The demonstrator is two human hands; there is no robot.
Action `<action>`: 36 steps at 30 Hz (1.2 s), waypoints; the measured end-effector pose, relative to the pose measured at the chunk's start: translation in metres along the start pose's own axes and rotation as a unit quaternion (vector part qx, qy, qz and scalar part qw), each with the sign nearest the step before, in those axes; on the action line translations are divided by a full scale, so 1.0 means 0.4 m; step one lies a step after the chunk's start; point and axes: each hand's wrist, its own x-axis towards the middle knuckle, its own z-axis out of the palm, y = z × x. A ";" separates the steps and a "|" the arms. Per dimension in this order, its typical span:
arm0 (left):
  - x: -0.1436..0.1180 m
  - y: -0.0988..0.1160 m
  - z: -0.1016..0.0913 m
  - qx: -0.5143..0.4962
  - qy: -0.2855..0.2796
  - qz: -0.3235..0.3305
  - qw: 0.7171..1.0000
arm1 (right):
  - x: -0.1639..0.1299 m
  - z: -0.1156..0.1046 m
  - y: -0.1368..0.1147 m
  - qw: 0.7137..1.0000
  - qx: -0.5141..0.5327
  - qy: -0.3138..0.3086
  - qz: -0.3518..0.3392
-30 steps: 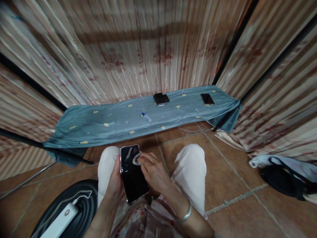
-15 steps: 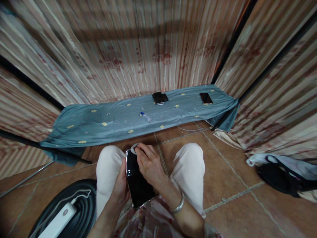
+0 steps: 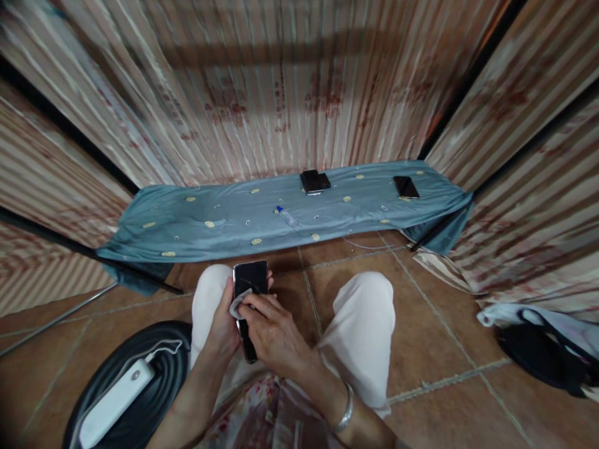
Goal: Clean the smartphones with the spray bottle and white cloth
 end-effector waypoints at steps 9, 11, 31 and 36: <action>-0.005 0.012 0.003 0.022 0.005 0.017 1.000 | -0.008 -0.015 -0.029 0.999 0.049 -0.012 0.011; -0.004 0.022 0.003 0.018 0.004 0.017 1.000 | -0.017 -0.018 -0.042 0.998 0.057 -0.032 0.012; -0.023 0.025 0.021 -0.055 0.001 -0.040 0.998 | -0.047 -0.022 0.028 0.997 -0.050 0.052 0.013; -0.039 0.001 0.024 -0.053 0.015 -0.088 0.995 | -0.033 -0.030 0.058 0.991 -0.097 0.094 0.001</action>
